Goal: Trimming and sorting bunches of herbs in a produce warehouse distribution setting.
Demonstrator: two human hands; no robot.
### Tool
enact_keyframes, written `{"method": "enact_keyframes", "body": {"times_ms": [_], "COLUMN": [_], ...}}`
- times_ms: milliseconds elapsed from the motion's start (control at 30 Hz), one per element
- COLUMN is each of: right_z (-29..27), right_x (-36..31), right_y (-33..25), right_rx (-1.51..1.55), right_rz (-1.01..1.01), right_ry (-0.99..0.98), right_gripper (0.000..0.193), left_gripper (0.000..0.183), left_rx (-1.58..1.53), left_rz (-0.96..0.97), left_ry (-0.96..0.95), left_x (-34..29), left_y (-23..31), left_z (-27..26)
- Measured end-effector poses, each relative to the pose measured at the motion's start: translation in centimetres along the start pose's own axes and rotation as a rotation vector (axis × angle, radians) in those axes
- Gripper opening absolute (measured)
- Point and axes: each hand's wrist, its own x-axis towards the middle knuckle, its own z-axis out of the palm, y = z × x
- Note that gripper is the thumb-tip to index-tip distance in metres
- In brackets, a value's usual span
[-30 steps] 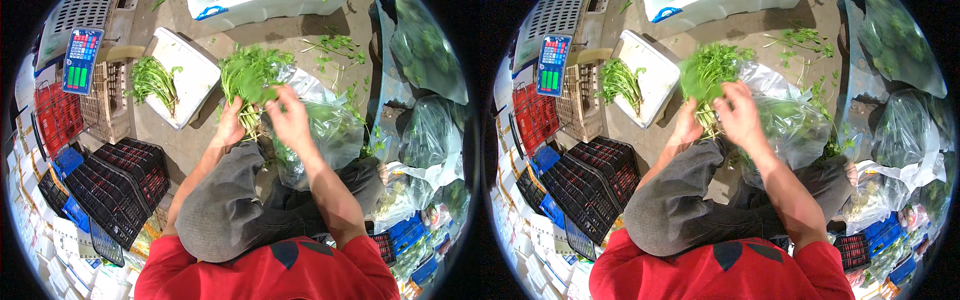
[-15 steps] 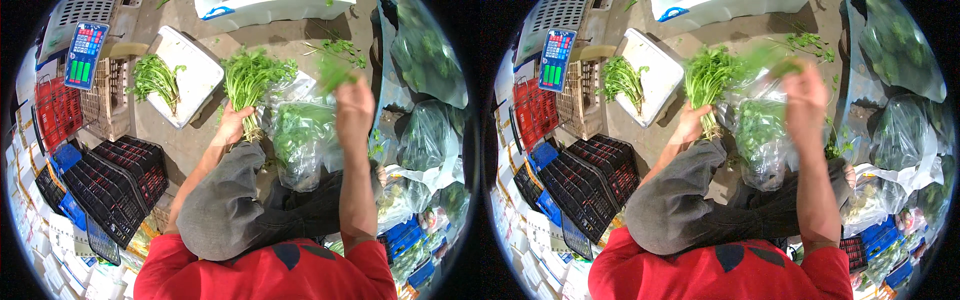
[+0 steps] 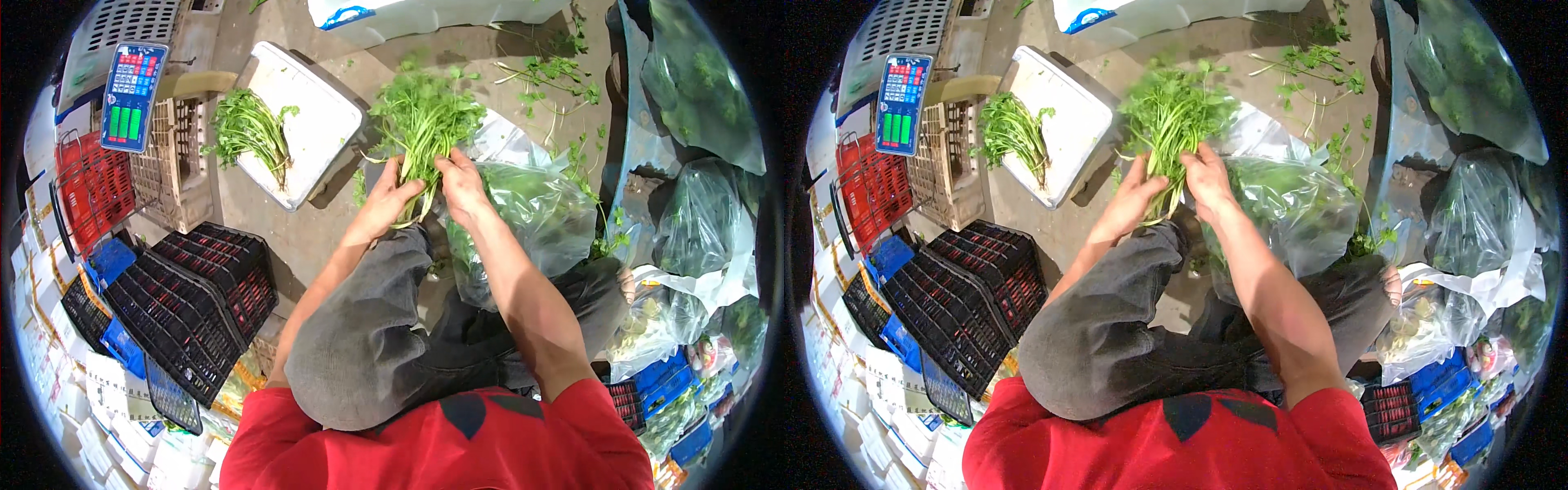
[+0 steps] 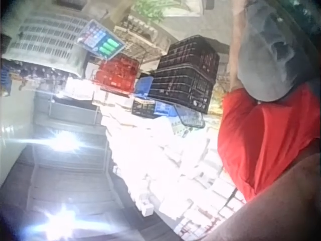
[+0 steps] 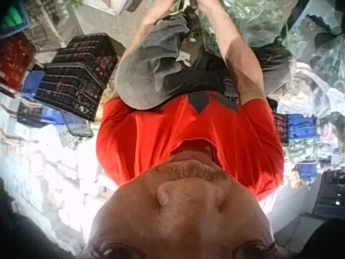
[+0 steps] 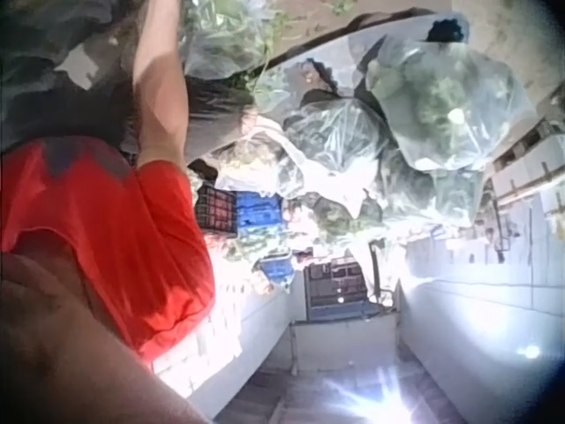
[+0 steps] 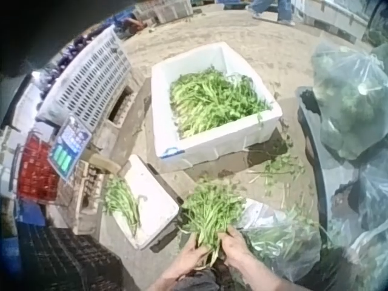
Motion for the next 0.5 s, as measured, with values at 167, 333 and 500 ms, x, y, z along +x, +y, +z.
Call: {"method": "enact_keyframes", "body": {"times_ms": [167,333,500], "right_z": [-1.7,1.0,0.2], "right_x": [-0.4,-1.5,-0.7], "right_y": [-0.6,-2.1,-2.0], "right_rx": [0.059,-0.093,-0.234], "right_rz": [0.105,0.011,-0.116], "right_ry": [-0.113,-0.059,-0.119], "right_gripper": [0.035,0.05,0.053], "left_gripper": [0.05,0.052,0.054], "left_rx": [-0.279,0.123,-0.309], "left_rz": [-0.171,-0.034,-0.116], "left_ry": [-0.063,-0.077,-0.098], "left_x": [0.9,0.6,0.7], "left_y": [-0.9,-0.1,0.4], "left_z": [-1.1,-0.7,-0.6]}}
